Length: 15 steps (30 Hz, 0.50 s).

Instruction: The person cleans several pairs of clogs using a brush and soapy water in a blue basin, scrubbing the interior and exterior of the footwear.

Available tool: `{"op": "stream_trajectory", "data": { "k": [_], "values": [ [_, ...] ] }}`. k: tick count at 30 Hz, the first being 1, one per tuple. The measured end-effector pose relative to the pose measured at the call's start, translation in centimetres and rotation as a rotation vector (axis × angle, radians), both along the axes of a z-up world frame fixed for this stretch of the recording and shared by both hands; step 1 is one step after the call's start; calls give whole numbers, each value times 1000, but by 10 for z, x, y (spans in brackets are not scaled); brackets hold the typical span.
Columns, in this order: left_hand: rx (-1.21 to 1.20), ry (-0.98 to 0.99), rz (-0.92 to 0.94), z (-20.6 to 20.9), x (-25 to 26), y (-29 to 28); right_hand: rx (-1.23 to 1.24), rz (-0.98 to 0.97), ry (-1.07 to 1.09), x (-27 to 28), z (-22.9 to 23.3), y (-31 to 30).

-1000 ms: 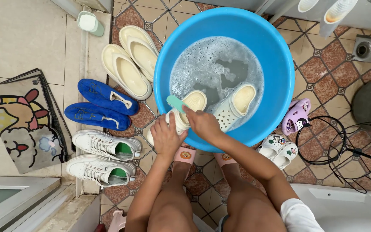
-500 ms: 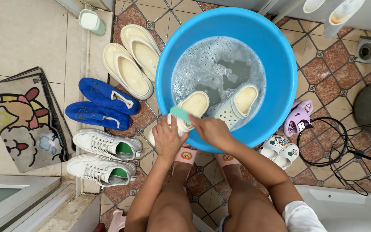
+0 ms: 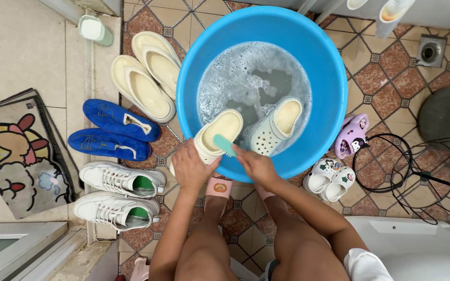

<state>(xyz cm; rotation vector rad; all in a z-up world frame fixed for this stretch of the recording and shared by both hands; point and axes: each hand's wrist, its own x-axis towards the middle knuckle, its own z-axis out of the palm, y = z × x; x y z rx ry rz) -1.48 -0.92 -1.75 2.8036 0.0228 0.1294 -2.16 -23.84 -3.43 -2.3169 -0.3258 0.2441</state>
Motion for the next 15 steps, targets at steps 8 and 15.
{"op": "stream_trajectory", "data": {
  "k": [8, 15],
  "values": [
    [73, -177, -25, -13, -7, -1, -189, 47, -207, -10, -35, -12],
    [66, -135, -131, -8, -6, 11, -148, -292, -131, 27, -50, -41]
  ]
}}
